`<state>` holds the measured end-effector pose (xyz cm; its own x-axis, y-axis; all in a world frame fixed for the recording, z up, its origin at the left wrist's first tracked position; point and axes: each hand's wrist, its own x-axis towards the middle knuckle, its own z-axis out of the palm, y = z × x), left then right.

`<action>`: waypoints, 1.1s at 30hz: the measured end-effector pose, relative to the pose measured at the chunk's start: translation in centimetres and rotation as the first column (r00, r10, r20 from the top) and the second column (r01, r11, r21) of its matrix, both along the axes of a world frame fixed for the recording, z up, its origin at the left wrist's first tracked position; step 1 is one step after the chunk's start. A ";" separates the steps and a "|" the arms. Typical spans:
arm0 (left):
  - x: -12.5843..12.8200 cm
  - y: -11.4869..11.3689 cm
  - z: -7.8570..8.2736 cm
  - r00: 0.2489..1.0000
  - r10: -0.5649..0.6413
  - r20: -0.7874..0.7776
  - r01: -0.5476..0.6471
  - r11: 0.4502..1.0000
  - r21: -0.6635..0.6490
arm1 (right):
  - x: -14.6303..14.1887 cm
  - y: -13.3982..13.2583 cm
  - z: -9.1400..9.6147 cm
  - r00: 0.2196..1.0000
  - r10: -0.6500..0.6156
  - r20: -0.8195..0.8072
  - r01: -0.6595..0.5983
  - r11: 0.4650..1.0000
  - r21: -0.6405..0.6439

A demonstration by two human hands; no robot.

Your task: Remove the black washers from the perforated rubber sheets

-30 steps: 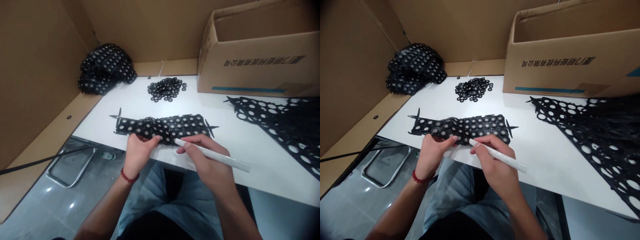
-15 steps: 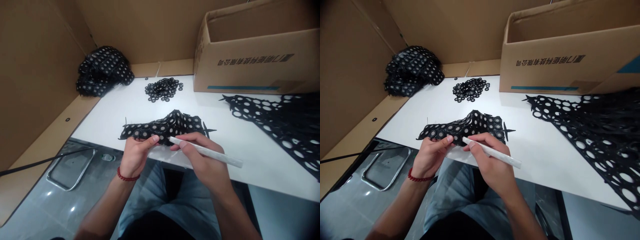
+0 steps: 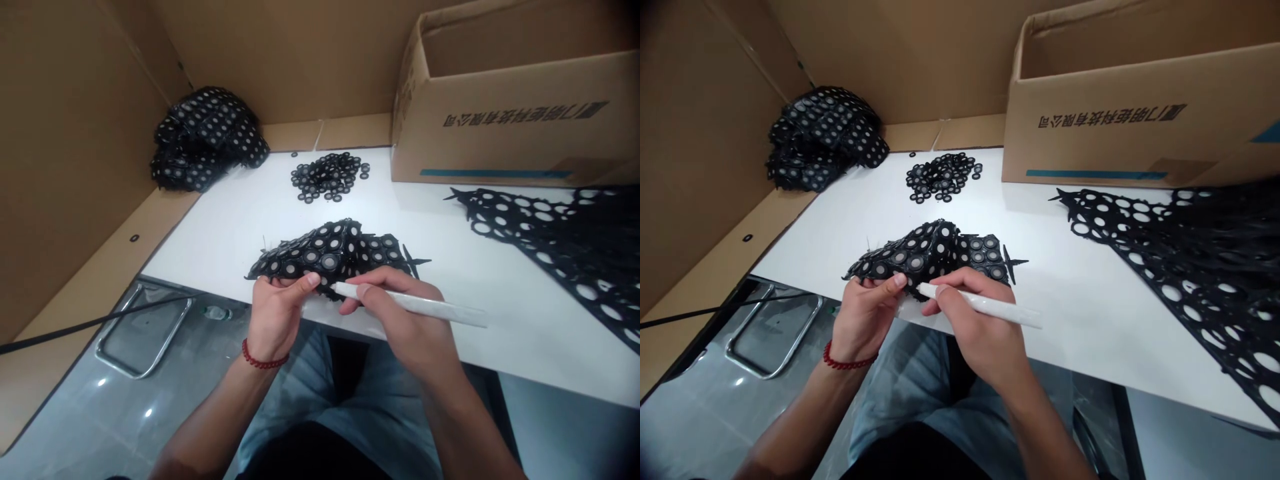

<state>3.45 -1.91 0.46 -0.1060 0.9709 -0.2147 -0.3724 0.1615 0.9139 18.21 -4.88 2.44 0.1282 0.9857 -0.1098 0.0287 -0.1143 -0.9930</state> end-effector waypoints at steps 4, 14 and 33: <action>0.1 -0.1 0.1 1.000 0.003 -0.002 -0.003 1.000 -0.002 | -0.2 0.1 0.1 0.998 0.023 0.054 -0.022 1.000 -0.019; 0.2 0.0 0.2 0.999 -0.032 -0.014 0.032 0.999 0.027 | -0.6 -0.4 0.2 0.994 -0.108 -0.020 0.108 0.994 0.003; -1.3 0.3 0.2 0.848 0.026 -0.530 0.004 0.998 0.055 | 0.6 -1.1 -1.6 0.940 -0.342 -0.006 0.340 0.930 0.141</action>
<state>2.15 -1.58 0.66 -0.2003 0.9771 -0.0720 0.1698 0.1070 0.9797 18.83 -5.97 0.80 0.4599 0.8875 0.0294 0.0303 0.0174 -0.9994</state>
